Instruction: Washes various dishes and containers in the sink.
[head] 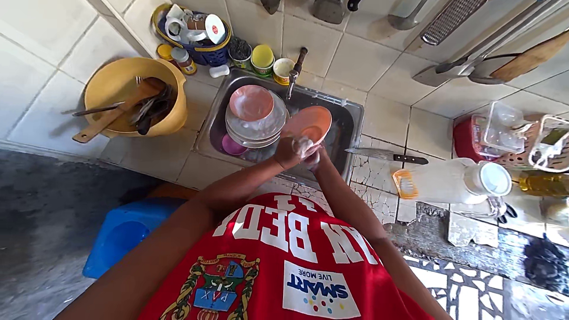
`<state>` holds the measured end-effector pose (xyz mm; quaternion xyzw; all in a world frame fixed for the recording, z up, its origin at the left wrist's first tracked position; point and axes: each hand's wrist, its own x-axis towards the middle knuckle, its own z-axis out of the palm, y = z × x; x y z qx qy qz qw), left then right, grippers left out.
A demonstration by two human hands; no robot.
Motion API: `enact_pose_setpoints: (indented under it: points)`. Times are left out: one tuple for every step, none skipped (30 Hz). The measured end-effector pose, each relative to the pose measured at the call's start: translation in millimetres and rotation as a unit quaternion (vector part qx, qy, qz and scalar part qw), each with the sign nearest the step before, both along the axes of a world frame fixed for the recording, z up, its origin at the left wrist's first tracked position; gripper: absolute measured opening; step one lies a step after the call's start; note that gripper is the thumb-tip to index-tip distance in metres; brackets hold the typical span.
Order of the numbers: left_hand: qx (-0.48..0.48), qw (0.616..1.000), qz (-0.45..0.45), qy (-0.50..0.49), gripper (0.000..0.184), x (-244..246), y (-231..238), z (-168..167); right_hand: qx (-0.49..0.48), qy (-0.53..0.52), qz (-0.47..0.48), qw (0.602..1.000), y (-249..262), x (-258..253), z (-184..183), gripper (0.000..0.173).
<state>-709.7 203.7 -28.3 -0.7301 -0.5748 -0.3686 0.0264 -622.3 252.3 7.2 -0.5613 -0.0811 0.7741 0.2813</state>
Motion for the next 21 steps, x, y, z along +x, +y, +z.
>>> enact_pose_setpoints:
  points:
    - [-0.014, 0.999, -0.019, 0.034, 0.027, -11.4, -1.2, -5.2, 0.095, 0.071, 0.035, 0.992, 3.9, 19.5, -36.5, 0.037]
    - [-0.018, 0.997, -0.033, 0.061, 0.026, -24.9, -1.5, -8.6, 0.147, 0.084, 0.066, 0.983, 9.4, 30.8, -51.8, 0.035]
    - [-0.026, 0.995, -0.041, 0.082, 0.025, -39.8, -1.2, -8.7, 0.175, 0.057, 0.081, 0.980, 15.8, 35.9, -56.0, 0.033]
    - [-0.030, 0.994, -0.037, 0.103, 0.028, -55.9, 0.4, -7.8, 0.203, 0.005, 0.107, 0.973, 23.1, 40.5, -57.8, 0.035]
    - [-0.040, 0.992, -0.026, 0.117, 0.030, -72.2, 1.8, -6.5, 0.243, -0.068, 0.161, 0.954, 31.2, 46.7, -61.8, 0.040]
    - [-0.057, 0.990, -0.011, 0.130, 0.030, -89.2, 3.4, -5.5, 0.289, -0.154, 0.242, 0.914, 40.6, 53.9, -69.8, 0.043]
    - [-0.080, 0.987, 0.006, 0.139, 0.028, -105.9, 5.5, -3.3, 0.328, -0.250, 0.336, 0.847, 48.3, 59.6, -76.3, 0.044]
    - [-0.108, 0.984, 0.019, 0.142, 0.025, -121.9, 8.9, -0.7, 0.351, -0.340, 0.431, 0.758, 52.1, 62.1, -79.5, 0.043]
    - [-0.140, 0.978, 0.033, 0.149, 0.024, -137.0, 14.0, 1.9, 0.356, -0.411, 0.519, 0.659, 52.9, 61.3, -83.4, 0.042]
    - [-0.172, 0.971, 0.045, 0.161, 0.024, -150.1, 19.7, 4.5, 0.355, -0.455, 0.585, 0.569, 50.5, 59.1, -91.3, 0.041]
    - [-0.195, 0.963, 0.055, 0.175, 0.023, -161.5, 25.8, 5.7, 0.359, -0.474, 0.631, 0.499, 46.6, 57.3, -103.4, 0.040]
    - [-0.216, 0.956, 0.064, 0.188, 0.023, -171.8, 31.5, 3.9, 0.355, -0.470, 0.670, 0.452, 42.6, 55.4, -114.4, 0.038]
    - [-0.234, 0.949, 0.072, 0.201, 0.023, -180.9, 36.3, 0.1, 0.346, -0.450, 0.707, 0.421, 39.6, 53.6, -122.4, 0.038]
    - [-0.251, 0.942, 0.080, 0.210, 0.023, -187.9, 40.0, -3.1, 0.342, -0.426, 0.733, 0.406, 37.7, 52.3, -129.7, 0.039]
    - [-0.265, 0.935, 0.088, 0.217, 0.023, -193.2, 42.2, -6.4, 0.342, -0.406, 0.747, 0.401, 36.1, 51.5, -137.1, 0.041]
    - [-0.281, 0.930, 0.097, 0.218, 0.024, -197.6, 43.6, -10.4, 0.346, -0.396, 0.752, 0.398, 35.8, 51.6, -142.8, 0.042]
    - [-0.295, 0.926, 0.107, 0.211, 0.027, -200.3, 44.5, -13.8, 0.353, -0.391, 0.754, 0.391, 37.6, 53.3, -146.1, 0.040]
    - [-0.305, 0.924, 0.120, 0.195, 0.030, -199.5, 44.3, -16.2, 0.355, -0.393, 0.755, 0.386, 39.7, 57.1, -146.3, 0.034]
    - [-0.314, 0.923, 0.132, 0.180, 0.036, -196.2, 42.4, -18.9, 0.360, -0.398, 0.757, 0.374, 42.1, 62.3, -146.9, 0.029]
    - [-0.315, 0.923, 0.143, 0.167, 0.046, -192.0, 39.8, -23.1, 0.363, -0.404, 0.759, 0.359, 45.5, 67.3, -148.2, 0.028]
    - [-0.299, 0.930, 0.153, 0.149, 0.054, -185.1, 35.6, -26.7, 0.366, -0.406, 0.763, 0.345, 49.8, 70.9, -150.6, 0.028]
